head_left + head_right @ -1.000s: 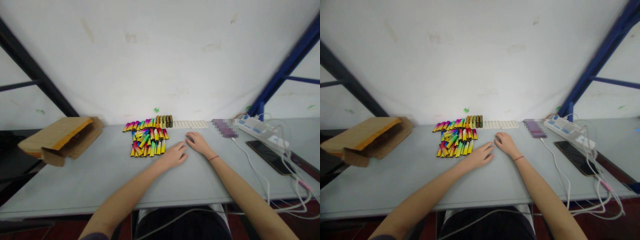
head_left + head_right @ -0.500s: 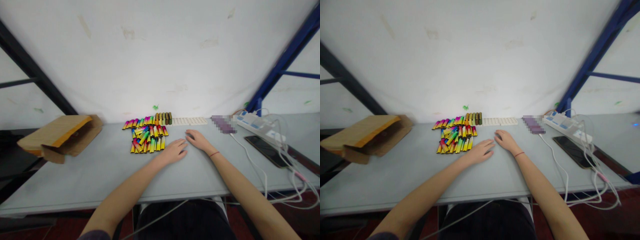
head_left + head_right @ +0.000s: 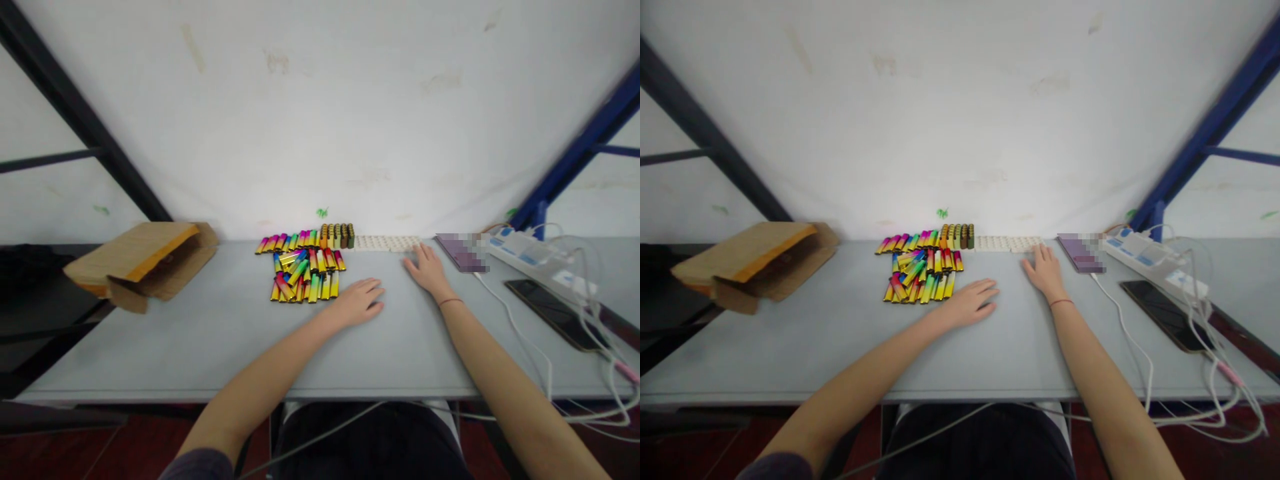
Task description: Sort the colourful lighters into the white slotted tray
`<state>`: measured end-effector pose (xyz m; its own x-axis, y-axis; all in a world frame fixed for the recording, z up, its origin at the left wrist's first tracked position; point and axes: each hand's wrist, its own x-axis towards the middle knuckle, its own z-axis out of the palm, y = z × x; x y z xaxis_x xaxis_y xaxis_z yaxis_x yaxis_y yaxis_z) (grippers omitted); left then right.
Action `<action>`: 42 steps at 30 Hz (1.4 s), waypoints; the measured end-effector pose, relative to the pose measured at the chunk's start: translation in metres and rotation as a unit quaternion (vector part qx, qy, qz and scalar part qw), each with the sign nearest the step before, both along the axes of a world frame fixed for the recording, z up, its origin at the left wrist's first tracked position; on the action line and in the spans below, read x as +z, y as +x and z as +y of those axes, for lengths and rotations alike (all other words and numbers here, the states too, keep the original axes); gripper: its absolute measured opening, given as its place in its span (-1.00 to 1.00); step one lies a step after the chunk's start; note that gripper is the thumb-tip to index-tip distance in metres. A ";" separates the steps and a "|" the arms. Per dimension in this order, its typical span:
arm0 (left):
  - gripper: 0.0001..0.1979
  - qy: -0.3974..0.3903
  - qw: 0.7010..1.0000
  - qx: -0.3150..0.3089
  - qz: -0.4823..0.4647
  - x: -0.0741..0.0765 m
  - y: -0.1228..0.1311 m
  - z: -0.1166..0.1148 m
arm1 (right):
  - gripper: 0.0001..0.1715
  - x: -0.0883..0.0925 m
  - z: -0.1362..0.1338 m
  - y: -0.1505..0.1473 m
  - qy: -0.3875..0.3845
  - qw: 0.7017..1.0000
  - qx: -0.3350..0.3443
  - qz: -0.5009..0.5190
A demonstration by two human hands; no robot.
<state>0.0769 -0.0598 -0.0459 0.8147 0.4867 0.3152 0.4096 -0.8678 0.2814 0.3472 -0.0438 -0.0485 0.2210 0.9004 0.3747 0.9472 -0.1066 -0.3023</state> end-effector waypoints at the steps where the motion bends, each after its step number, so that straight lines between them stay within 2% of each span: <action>1: -0.58 0.000 1.000 0.001 0.002 0.000 0.000 0.000 | -0.25 0.000 0.000 0.001 -0.018 1.000 -0.018 0.001; 4: -0.58 0.002 1.000 0.000 0.004 0.001 0.000 -0.001 | -0.24 0.002 -0.001 0.000 -0.063 0.997 -0.032 -0.008; 8: -0.57 0.011 1.000 0.003 0.016 0.002 -0.001 -0.002 | -0.30 0.010 -0.006 -0.004 -0.065 0.996 -0.018 -0.055; 14: -0.57 0.004 1.000 -0.004 0.004 0.000 -0.001 -0.001 | -0.59 0.027 -0.029 -0.001 -0.079 0.988 0.004 -0.132; 16: -0.58 0.006 1.000 -0.004 0.001 0.000 0.000 -0.001 | -0.65 0.030 -0.037 0.004 -0.059 0.987 0.005 -0.147; 17: -0.58 0.009 1.000 -0.003 0.002 -0.001 0.000 -0.001 | -0.62 0.031 -0.040 0.007 -0.044 0.988 -0.004 -0.148; 19: -0.60 0.018 1.000 -0.001 0.006 0.000 0.000 -0.002 | -0.41 0.031 -0.045 0.016 -0.037 0.991 -0.032 -0.128; 21: -0.63 0.029 0.999 -0.010 0.011 0.003 -0.002 -0.004 | -0.28 0.031 -0.046 0.026 -0.071 0.994 -0.034 -0.078; 23: -0.70 0.041 0.999 -0.022 0.014 0.011 -0.007 -0.005 | -0.31 0.030 -0.045 0.036 -0.109 0.994 -0.002 -0.023; 25: -0.76 0.054 0.998 -0.012 0.015 0.024 -0.014 -0.002 | -0.34 0.029 -0.043 0.043 -0.112 0.993 0.036 0.014; 27: -0.78 0.065 0.997 0.042 0.014 0.039 -0.024 0.004 | -0.34 0.028 -0.040 0.046 -0.090 0.993 0.067 0.034; 29: -0.78 0.068 0.988 0.138 0.012 0.056 -0.039 0.014 | -0.35 0.027 -0.038 0.045 -0.076 0.992 0.091 0.050; 32: -0.74 0.037 0.959 0.281 0.027 0.075 -0.071 0.033 | -0.36 0.023 -0.035 0.037 -0.098 0.983 0.131 0.085; 35: -0.70 -0.007 0.917 0.398 0.034 0.087 -0.109 0.052 | -0.37 0.018 -0.033 0.030 -0.114 0.973 0.168 0.106; 37: -0.68 -0.054 0.893 0.443 0.054 0.091 -0.134 0.060 | -0.38 0.016 -0.031 0.028 -0.109 0.972 0.180 0.105; 42: -0.48 -0.193 0.846 0.478 0.135 0.098 -0.176 0.064 | -0.37 0.014 -0.030 0.029 -0.101 0.971 0.191 0.099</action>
